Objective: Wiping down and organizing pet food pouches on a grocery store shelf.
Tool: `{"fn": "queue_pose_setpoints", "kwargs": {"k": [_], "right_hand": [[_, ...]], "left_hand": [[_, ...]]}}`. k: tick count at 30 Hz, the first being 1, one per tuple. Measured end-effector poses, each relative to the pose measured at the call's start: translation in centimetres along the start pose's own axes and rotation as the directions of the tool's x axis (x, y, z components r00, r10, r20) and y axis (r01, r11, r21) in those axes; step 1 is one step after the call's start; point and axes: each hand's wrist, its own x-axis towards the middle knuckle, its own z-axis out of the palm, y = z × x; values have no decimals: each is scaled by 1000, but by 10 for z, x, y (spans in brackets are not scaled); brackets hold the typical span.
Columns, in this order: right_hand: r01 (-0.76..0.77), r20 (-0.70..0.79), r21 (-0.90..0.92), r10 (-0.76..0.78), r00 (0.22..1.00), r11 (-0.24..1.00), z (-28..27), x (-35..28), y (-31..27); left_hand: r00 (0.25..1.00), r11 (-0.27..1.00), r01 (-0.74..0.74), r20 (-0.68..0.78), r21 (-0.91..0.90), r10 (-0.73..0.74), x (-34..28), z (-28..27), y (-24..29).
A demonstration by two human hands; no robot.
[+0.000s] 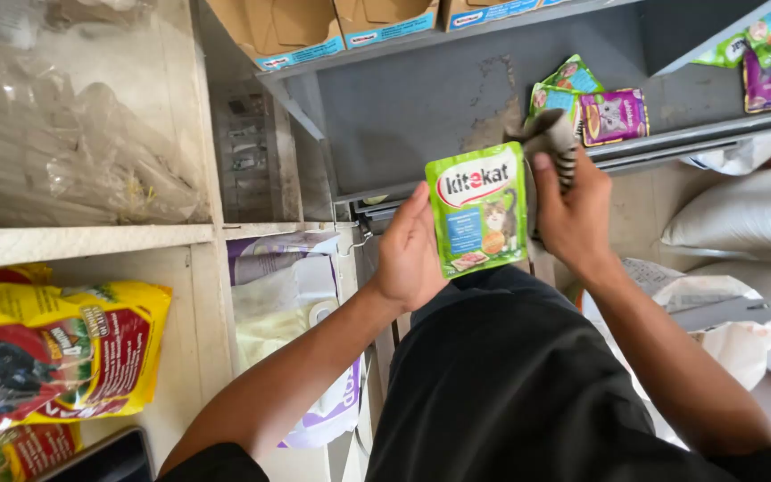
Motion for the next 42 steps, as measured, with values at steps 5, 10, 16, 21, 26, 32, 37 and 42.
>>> {"fn": "queue_pose_setpoints", "kwargs": {"k": [5,10,16,21,26,32,37,42], "right_hand": [[-356,138,290,330,934,888,-19,-51,95],[-528,301,380,438,847,760,-32,-88,117],[-597,530,396,357,769,698,-55,-80,108],[-404,332,286,305,892,869,-90,-34,77],[-316,395,358,164,904,878,-100,14,67],[-268,406,446,73,911,854,-68,41,36],[-205,411,427,13,911,881,-33,71,4],[-122,500,365,-84,862,923,-9,113,-57]], "left_hand": [[1000,999,31,4,16,-31,6,-5,-13],[998,996,-59,-29,63,61,17,-17,-21],[998,985,1,65,170,-13,43,-7,-30],[924,742,-152,-172,653,341,68,25,-52],[875,618,-324,-22,717,484,76,75,-35],[795,65,-198,121,978,595,48,148,34],[842,-251,-125,236,960,485,35,165,93],[768,-472,-219,449,854,456,34,184,159]]}}
